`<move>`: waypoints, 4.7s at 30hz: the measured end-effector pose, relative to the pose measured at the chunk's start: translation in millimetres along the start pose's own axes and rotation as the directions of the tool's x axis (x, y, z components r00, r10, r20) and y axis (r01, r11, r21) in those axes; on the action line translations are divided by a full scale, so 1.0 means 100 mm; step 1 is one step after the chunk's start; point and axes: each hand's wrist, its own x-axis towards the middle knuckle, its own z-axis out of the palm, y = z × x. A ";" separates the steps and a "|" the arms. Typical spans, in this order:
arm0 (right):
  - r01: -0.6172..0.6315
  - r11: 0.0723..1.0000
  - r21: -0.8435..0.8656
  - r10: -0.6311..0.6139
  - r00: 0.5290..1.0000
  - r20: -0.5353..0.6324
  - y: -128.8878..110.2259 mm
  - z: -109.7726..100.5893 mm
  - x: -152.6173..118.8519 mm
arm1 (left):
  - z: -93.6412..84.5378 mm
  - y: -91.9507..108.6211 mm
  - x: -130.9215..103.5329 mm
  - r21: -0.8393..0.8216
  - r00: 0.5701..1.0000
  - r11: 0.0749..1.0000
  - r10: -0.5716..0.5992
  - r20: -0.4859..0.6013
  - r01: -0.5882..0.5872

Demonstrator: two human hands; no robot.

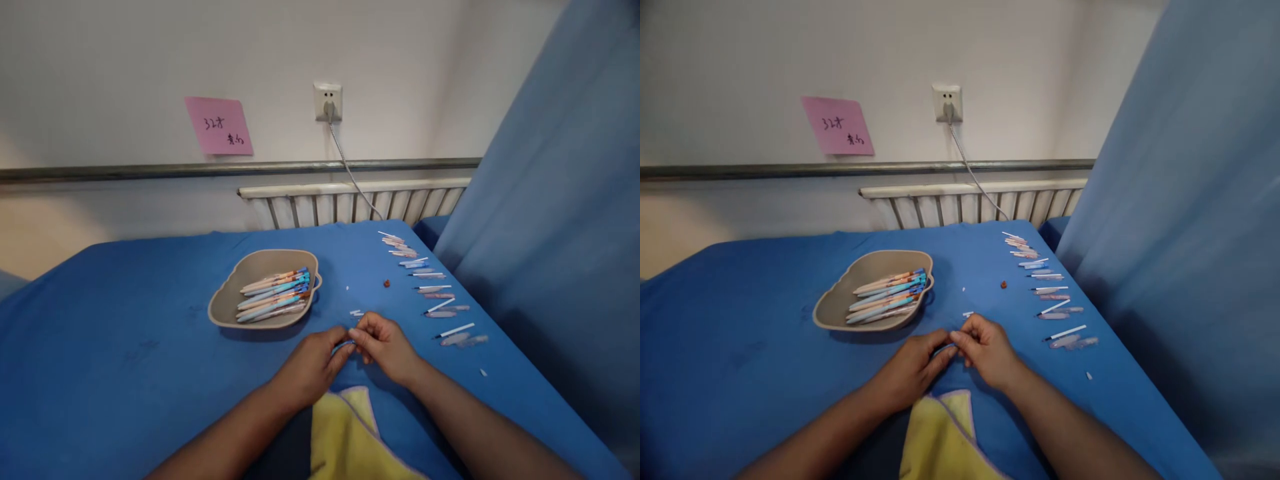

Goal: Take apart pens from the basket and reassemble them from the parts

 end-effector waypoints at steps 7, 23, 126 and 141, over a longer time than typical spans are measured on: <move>0.032 0.999 -0.031 -0.033 0.999 -0.038 -0.04 -0.22 0.07 | -0.04 -0.17 -0.06 0.042 1.000 0.999 -0.018 -0.003 0.018; 0.223 0.763 -0.607 -0.099 0.968 0.230 -0.04 -0.37 -0.01 | 0.06 -0.32 -0.03 0.211 0.998 0.976 0.045 0.034 -0.052; 0.116 0.282 -0.952 -0.064 0.993 0.102 -0.06 -0.45 0.15 | 0.04 -0.36 -0.01 0.123 0.978 0.988 0.118 -0.171 -0.097; 0.021 0.488 -0.872 -0.056 0.998 -0.008 -0.02 -0.53 0.17 | 0.02 -0.36 0.00 0.132 0.988 0.989 0.090 -0.126 -0.073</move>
